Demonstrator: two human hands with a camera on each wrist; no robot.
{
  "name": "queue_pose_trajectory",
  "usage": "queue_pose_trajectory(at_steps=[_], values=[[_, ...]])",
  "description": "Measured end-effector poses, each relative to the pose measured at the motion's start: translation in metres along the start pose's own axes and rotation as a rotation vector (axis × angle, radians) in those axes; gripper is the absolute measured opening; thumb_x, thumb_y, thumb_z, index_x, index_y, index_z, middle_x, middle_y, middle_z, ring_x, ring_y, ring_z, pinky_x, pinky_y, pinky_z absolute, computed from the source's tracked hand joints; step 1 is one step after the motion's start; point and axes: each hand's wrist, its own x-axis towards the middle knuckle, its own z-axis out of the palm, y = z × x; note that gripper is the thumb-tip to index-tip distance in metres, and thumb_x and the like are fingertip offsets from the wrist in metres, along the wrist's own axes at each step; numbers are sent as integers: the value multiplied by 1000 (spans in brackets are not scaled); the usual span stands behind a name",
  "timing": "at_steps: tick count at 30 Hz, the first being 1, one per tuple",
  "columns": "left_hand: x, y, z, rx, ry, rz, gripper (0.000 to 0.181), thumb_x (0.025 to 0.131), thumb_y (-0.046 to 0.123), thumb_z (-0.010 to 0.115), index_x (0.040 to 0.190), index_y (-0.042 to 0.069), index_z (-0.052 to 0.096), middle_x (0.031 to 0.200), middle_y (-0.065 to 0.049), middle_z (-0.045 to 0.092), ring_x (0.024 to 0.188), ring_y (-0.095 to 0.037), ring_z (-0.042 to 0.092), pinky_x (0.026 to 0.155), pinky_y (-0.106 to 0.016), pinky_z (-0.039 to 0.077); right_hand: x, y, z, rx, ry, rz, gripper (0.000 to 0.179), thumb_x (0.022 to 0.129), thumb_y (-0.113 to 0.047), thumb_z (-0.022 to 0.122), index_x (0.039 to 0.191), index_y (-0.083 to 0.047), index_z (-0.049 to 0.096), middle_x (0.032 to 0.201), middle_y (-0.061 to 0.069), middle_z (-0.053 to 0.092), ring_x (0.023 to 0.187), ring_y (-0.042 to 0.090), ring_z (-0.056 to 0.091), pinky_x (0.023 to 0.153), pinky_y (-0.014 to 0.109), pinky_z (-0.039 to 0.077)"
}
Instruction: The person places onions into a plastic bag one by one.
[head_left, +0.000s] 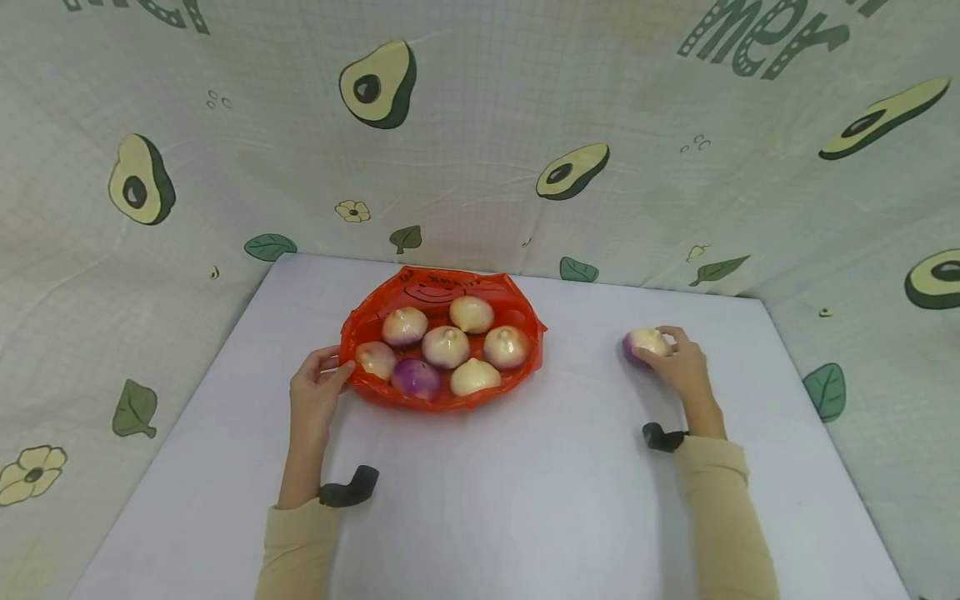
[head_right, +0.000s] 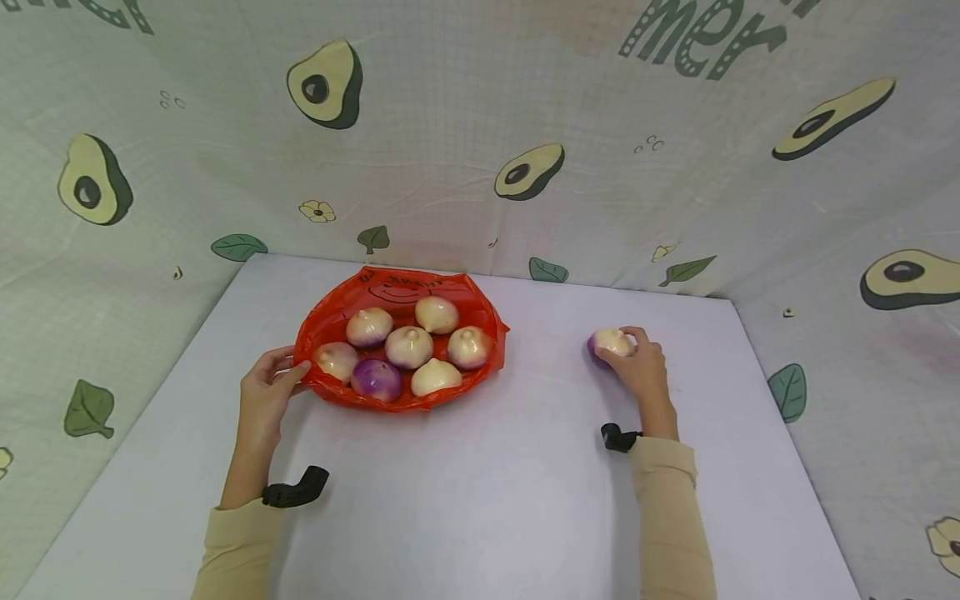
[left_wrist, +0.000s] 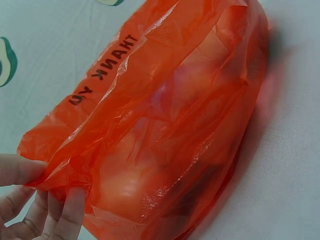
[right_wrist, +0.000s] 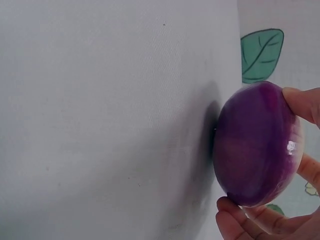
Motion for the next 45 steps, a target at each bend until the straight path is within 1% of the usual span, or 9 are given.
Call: queue_pose_trajectory(at_steps=[9, 15, 21, 24, 31, 35, 38, 42, 45], values=[[0, -1, -1, 3, -1, -3, 36, 90, 23, 60, 123, 11, 55, 108, -6, 55, 81, -5, 56, 72, -13, 53, -3, -4, 8, -10, -23, -5, 72, 84, -46, 63, 137, -6, 36, 123, 34, 42, 109, 44, 41, 81, 51, 40], [0, -1, -2, 6, -3, -6, 36, 90, 23, 60, 124, 11, 55, 109, -7, 56, 81, -4, 56, 72, -13, 52, -7, -7, 14, -12, -31, -8, 72, 84, -47, 62, 138, -7, 35, 124, 34, 41, 109, 45, 42, 82, 52, 41], [0, -2, -1, 22, -4, -13, 36, 90, 24, 59, 124, 12, 55, 112, -8, 56, 81, -5, 57, 74, -15, 53, -15, -14, 19, -10, -52, -33, 71, 85, -43, 63, 137, -6, 35, 123, 35, 40, 109, 44, 43, 84, 54, 41], [0, -1, -1, 23, -6, -15, 36, 91, 24, 59, 125, 12, 55, 112, -8, 56, 82, -5, 57, 75, -16, 53, -20, -19, 22, -6, -48, -50, 68, 85, -39, 63, 136, -4, 35, 122, 36, 40, 110, 46, 43, 86, 57, 40], [0, 1, 0, 12, -11, -20, 35, 91, 23, 59, 124, 12, 55, 112, -8, 56, 82, -6, 57, 72, -13, 52, -27, -22, 31, -3, -47, -52, 70, 86, -44, 62, 137, -6, 34, 121, 35, 39, 110, 45, 43, 87, 57, 40], [1, 2, 0, 18, -12, -19, 37, 91, 24, 59, 125, 12, 54, 114, -9, 56, 82, -5, 57, 71, -12, 52, -30, -24, 34, 4, -27, -71, 70, 86, -44, 60, 139, -6, 34, 123, 33, 39, 111, 43, 43, 89, 57, 39], [1, 2, 0, 16, -11, -26, 36, 91, 24, 59, 124, 12, 54, 113, -8, 56, 81, -5, 57, 70, -11, 52, -33, -28, 35, 15, -1, -95, 69, 86, -45, 61, 138, -7, 35, 122, 31, 40, 107, 40, 44, 88, 54, 40], [1, 1, 0, 8, -12, -24, 36, 90, 23, 59, 124, 12, 55, 112, -8, 56, 81, -5, 57, 70, -11, 52, -38, -38, 35, 39, 36, -127, 68, 85, -46, 62, 137, -9, 37, 120, 28, 42, 101, 35, 45, 81, 46, 41], [1, 1, 0, 4, -12, -16, 35, 90, 23, 59, 124, 12, 55, 110, -7, 56, 80, -4, 57, 70, -12, 52, -43, -49, 34, 62, 47, -133, 68, 85, -47, 62, 138, -12, 37, 121, 26, 42, 100, 33, 45, 78, 40, 42]])
